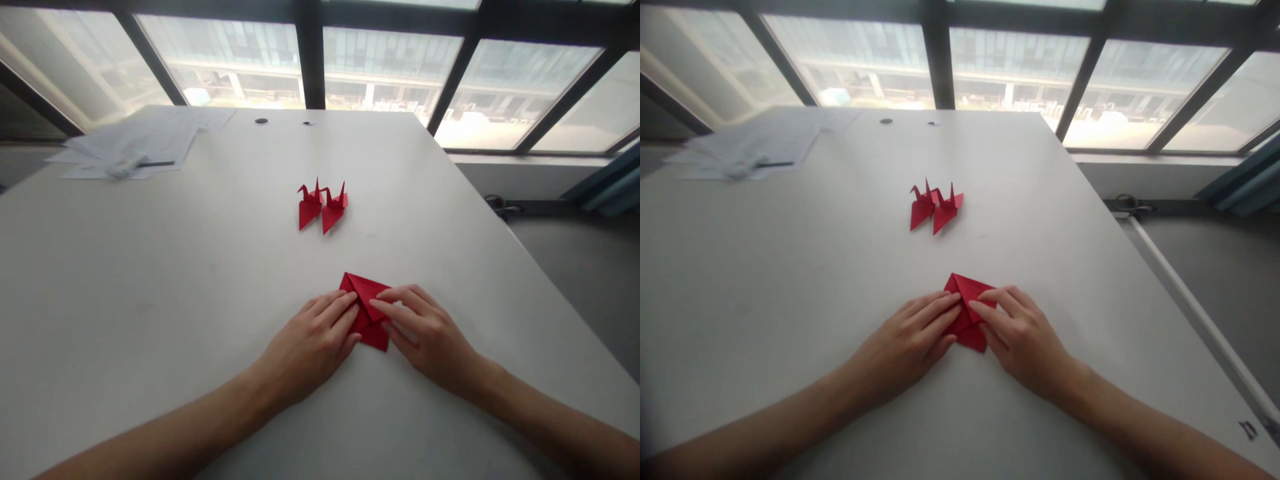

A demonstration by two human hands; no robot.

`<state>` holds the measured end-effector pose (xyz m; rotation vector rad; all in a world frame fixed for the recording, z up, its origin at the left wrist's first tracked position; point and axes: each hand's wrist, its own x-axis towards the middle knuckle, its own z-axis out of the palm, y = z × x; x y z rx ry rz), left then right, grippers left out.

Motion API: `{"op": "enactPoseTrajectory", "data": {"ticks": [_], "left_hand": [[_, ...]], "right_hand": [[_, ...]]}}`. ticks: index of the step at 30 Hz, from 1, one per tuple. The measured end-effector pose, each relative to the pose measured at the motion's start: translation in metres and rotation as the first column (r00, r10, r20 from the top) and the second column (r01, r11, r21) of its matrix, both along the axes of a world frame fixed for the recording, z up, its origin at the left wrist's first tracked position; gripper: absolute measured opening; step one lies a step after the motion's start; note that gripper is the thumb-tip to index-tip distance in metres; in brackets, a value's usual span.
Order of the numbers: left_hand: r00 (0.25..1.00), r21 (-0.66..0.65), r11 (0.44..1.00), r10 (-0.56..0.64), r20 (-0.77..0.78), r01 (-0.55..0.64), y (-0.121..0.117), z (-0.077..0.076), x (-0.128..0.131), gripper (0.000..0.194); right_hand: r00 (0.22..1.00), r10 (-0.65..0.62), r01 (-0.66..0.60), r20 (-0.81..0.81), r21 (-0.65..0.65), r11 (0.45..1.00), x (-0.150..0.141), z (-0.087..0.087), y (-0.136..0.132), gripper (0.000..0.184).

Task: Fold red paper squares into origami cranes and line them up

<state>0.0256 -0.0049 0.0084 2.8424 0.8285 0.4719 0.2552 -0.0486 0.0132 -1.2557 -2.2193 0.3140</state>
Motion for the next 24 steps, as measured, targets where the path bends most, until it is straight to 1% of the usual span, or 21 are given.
{"op": "enactPoseTrajectory", "data": {"ticks": [1,3,7,11,18,24], "left_hand": [[1.000,-0.011,1.000,-0.005,0.022,0.005,0.001,-0.001,0.000,0.033],[0.998,-0.037,0.999,-0.017,0.061,0.020,0.004,-0.001,0.000,0.030],[0.995,-0.088,0.996,0.015,0.099,-0.006,0.009,-0.001,-0.001,0.023],[0.996,-0.105,0.994,0.019,0.081,-0.011,0.013,-0.002,-0.002,0.021],[0.999,-0.090,0.996,0.022,0.048,-0.017,0.012,-0.003,-0.003,0.023],[0.999,-0.084,0.996,0.019,0.035,-0.016,0.012,-0.004,-0.002,0.023]], "right_hand": [[1.000,-0.014,0.015,-0.003,0.010,1.000,0.004,-0.002,0.005,0.037],[1.000,-0.006,0.005,0.020,0.010,1.000,0.008,-0.007,0.012,0.037],[0.998,0.034,-0.034,0.052,0.003,0.999,0.008,-0.012,0.013,0.029],[0.998,0.030,-0.031,0.056,0.016,0.999,0.004,-0.012,0.011,0.029],[0.986,0.074,-0.086,0.151,0.076,0.993,0.003,-0.010,0.011,0.022],[0.973,0.100,-0.130,0.206,0.139,0.982,0.003,-0.015,0.009,0.023]]}}
